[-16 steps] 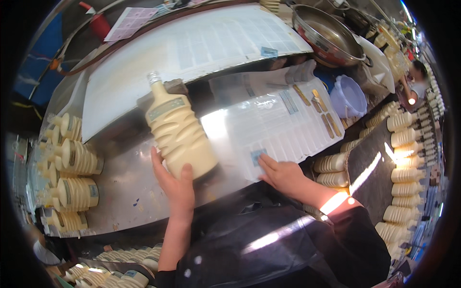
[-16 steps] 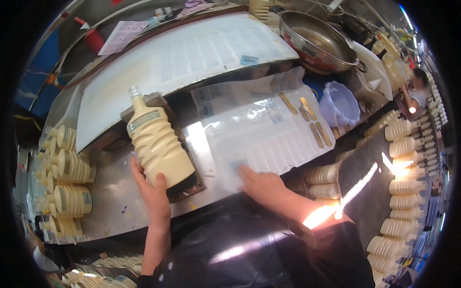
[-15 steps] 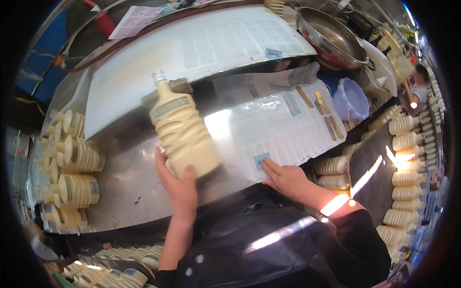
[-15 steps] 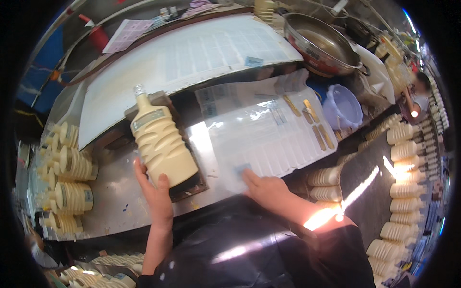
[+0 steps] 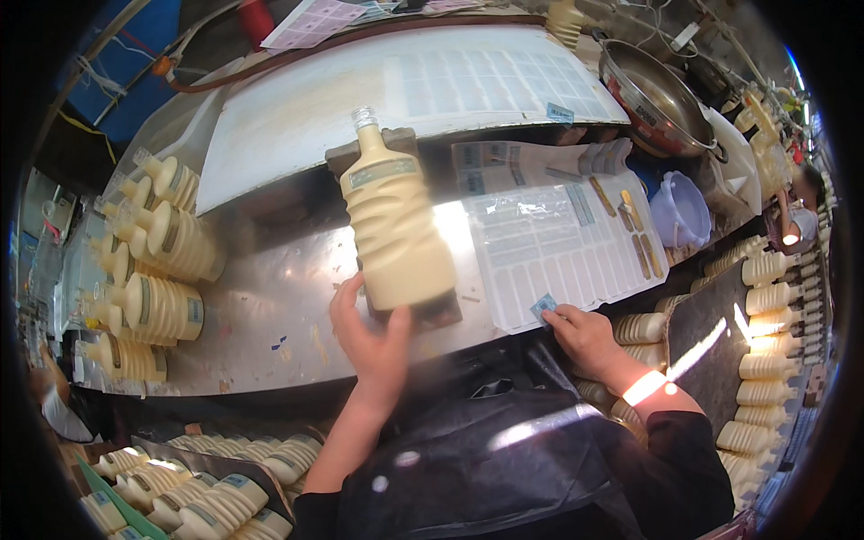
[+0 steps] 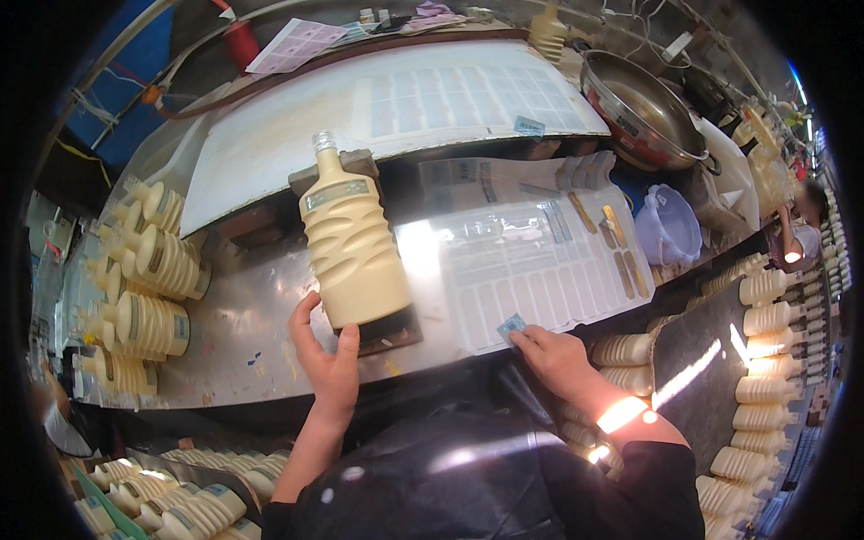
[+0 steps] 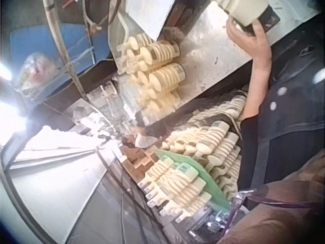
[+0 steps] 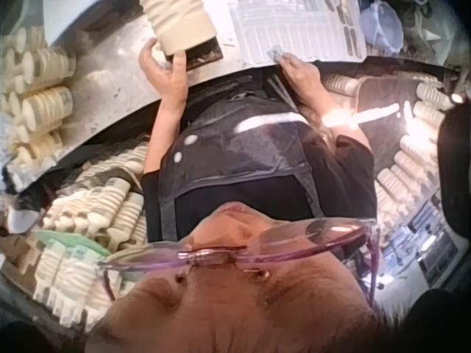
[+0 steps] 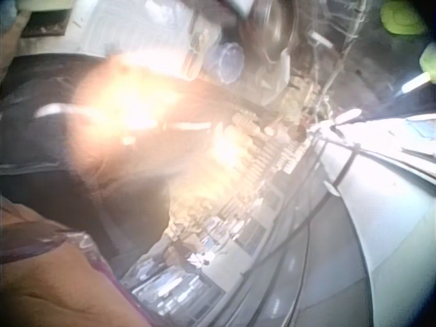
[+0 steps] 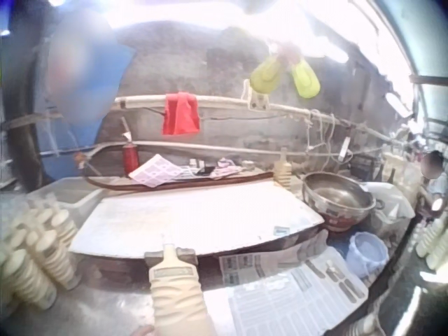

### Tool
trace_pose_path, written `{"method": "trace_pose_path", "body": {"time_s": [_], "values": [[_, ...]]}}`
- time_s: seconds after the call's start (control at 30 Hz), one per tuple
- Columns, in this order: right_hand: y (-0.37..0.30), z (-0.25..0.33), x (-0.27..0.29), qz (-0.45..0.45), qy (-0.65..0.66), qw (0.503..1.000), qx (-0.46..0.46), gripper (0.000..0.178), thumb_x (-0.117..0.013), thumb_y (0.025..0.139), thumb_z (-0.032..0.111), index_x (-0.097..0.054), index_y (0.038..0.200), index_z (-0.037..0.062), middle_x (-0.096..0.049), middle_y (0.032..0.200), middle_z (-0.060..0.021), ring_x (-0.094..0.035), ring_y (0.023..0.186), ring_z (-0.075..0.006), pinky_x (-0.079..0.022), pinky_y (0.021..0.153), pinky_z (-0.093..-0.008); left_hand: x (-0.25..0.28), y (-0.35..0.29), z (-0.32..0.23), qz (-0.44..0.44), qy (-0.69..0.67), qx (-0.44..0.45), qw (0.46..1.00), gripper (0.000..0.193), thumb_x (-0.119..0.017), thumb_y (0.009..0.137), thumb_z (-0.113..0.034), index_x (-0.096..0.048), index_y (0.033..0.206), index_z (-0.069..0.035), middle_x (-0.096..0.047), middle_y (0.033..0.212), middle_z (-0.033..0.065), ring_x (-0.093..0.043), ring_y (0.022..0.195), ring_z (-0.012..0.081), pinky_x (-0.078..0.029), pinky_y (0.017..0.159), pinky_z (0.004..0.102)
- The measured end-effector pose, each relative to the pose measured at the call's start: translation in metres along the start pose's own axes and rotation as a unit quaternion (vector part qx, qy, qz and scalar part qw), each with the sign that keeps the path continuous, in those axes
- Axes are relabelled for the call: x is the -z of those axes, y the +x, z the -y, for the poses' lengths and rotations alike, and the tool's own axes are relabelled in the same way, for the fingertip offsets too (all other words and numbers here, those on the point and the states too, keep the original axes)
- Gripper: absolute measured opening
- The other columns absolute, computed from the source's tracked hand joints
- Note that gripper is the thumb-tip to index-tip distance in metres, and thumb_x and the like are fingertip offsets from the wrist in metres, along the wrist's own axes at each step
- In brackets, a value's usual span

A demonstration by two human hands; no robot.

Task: The person repeatedly picks up cream-colored plastic bottles, applies rectangular labels to their sides, and places them on a nearby tray. The person handles each bottle one at a time, rotating it to align the label before setting it down.

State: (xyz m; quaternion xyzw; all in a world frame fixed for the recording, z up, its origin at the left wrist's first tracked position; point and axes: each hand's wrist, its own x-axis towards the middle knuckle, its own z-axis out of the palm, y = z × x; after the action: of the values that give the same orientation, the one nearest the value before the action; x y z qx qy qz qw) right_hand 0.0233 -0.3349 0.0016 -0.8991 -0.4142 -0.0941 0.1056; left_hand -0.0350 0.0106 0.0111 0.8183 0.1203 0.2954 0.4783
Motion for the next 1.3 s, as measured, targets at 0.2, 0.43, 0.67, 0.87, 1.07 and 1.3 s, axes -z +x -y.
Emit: {"method": "trace_pose_path", "body": {"time_s": [0.2,0.43,0.67,0.87,1.07,1.3], "values": [[0.012,-0.003,0.015,0.015,0.161,0.984,-0.079,0.009,-0.074,0.088,0.015,-0.074,0.095,0.0094,-0.07,0.089,-0.0089,-0.069,0.071,-0.0286,-0.055,0.061,-0.0393,-0.001,0.005,-0.004,0.018,0.028,-0.026,0.999,0.059,-0.074,0.087,-0.018,-0.049,0.137,0.0,-0.048,0.136,0.0179,-0.045,0.131,0.0334,-0.033,0.114,0.0433],[0.127,0.059,0.038,-0.056,0.297,0.935,-0.185,0.014,-0.079,0.086,0.016,-0.077,0.086,0.0025,-0.074,0.08,-0.0113,-0.071,0.067,-0.0235,-0.055,0.062,-0.0326,0.002,0.007,-0.008,0.008,0.04,-0.029,0.999,0.054,-0.074,0.086,-0.016,-0.054,0.134,-0.002,-0.051,0.134,0.0174,-0.048,0.129,0.0341,-0.036,0.113,0.0435],[0.186,0.116,0.028,-0.092,0.101,0.989,0.049,0.02,-0.068,0.092,0.027,-0.07,0.087,0.0082,-0.065,0.074,-0.0091,-0.067,0.068,-0.033,-0.053,0.059,-0.0435,0.007,0.016,-0.011,0.017,0.009,-0.004,1.0,0.047,-0.07,0.087,-0.015,-0.057,0.13,-0.003,-0.056,0.128,0.0169,-0.051,0.124,0.0347,-0.038,0.11,0.0442],[0.193,0.11,0.056,0.063,0.502,0.806,-0.309,0.024,-0.07,0.096,0.02,-0.076,0.095,-0.0023,-0.071,0.073,-0.0054,-0.07,0.07,-0.0105,-0.054,0.061,-0.0271,0.01,0.019,-0.001,0.005,-0.019,-0.003,1.0,0.051,-0.065,0.09,-0.024,-0.054,0.135,-0.001,-0.057,0.128,0.0183,-0.051,0.122,0.0371,-0.038,0.108,0.0472],[0.187,0.06,-0.01,0.113,0.539,0.786,-0.28,0.046,-0.073,0.092,0.029,-0.066,0.129,0.0016,-0.067,0.083,-0.0038,-0.059,0.071,-0.009,-0.049,0.064,-0.0268,-0.023,0.023,-0.016,-0.032,0.127,-0.023,0.991,0.067,-0.07,0.086,-0.032,-0.045,0.141,-0.002,-0.051,0.132,0.0197,-0.045,0.126,0.039,-0.029,0.11,0.0528],[0.194,0.08,0.012,0.13,0.44,0.84,-0.289,0.059,-0.077,0.085,0.039,-0.065,0.131,0.0037,-0.074,0.091,-0.0142,-0.072,0.081,-0.0215,-0.056,0.076,-0.0339,-0.022,0.028,-0.008,-0.037,0.076,0.031,0.996,0.057,-0.069,0.09,-0.031,-0.049,0.136,-0.003,-0.053,0.128,0.0172,-0.047,0.124,0.0372,-0.03,0.11,0.0502]]}}
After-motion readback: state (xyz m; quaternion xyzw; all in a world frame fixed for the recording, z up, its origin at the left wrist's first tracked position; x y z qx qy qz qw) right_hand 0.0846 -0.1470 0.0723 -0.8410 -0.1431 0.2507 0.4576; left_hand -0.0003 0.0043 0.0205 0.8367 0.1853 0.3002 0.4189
